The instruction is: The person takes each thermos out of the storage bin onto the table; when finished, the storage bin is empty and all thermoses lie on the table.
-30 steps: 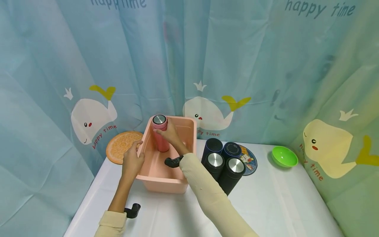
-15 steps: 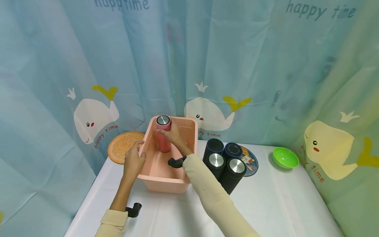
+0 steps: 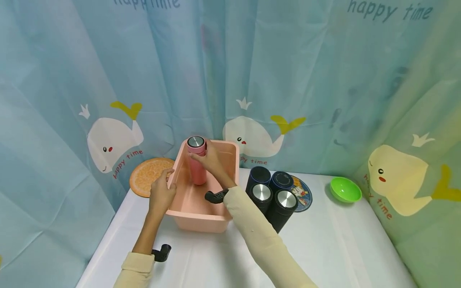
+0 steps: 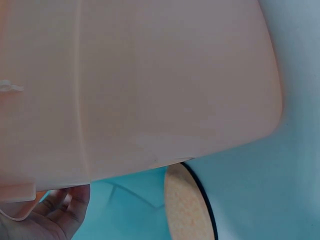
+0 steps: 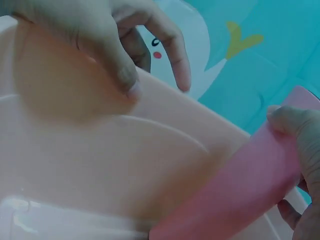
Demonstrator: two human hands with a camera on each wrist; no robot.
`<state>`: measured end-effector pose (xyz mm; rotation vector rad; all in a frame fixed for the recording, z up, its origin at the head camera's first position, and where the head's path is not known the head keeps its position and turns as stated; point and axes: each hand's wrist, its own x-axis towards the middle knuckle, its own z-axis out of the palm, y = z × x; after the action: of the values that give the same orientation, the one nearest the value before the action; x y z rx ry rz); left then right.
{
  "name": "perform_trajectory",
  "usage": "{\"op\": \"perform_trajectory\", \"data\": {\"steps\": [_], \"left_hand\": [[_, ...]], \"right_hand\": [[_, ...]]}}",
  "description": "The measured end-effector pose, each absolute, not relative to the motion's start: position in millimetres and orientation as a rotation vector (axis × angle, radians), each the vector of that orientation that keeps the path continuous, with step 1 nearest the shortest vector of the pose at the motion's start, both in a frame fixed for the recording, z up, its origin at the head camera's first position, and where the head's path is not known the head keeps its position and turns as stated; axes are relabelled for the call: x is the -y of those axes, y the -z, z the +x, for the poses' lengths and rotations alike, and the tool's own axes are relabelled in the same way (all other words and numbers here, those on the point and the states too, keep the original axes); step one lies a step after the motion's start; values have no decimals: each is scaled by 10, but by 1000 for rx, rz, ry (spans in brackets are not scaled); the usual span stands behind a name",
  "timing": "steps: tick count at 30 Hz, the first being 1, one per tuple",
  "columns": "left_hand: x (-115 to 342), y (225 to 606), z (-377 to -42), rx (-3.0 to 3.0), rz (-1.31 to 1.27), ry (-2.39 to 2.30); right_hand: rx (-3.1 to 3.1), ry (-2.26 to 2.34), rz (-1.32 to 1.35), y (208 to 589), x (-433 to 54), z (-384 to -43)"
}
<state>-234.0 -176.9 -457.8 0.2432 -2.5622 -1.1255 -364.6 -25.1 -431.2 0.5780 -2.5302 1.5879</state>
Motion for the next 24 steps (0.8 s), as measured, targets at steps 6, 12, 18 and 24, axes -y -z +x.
{"op": "perform_trajectory", "data": {"steps": [6, 12, 18, 24], "left_hand": [[1762, 4562, -2333, 2561, 233, 1124], [1761, 4556, -2316, 2563, 246, 1134], [1770, 4559, -2321, 2561, 243, 1118], [1761, 4572, -2322, 2559, 226, 1114]], "right_hand": [[2490, -1606, 577, 4215, 278, -3573], [2422, -1646, 573, 4081, 275, -3430], [2354, -1692, 585, 3941, 278, -3293], [2308, -1671, 628, 3855, 252, -3211]]}}
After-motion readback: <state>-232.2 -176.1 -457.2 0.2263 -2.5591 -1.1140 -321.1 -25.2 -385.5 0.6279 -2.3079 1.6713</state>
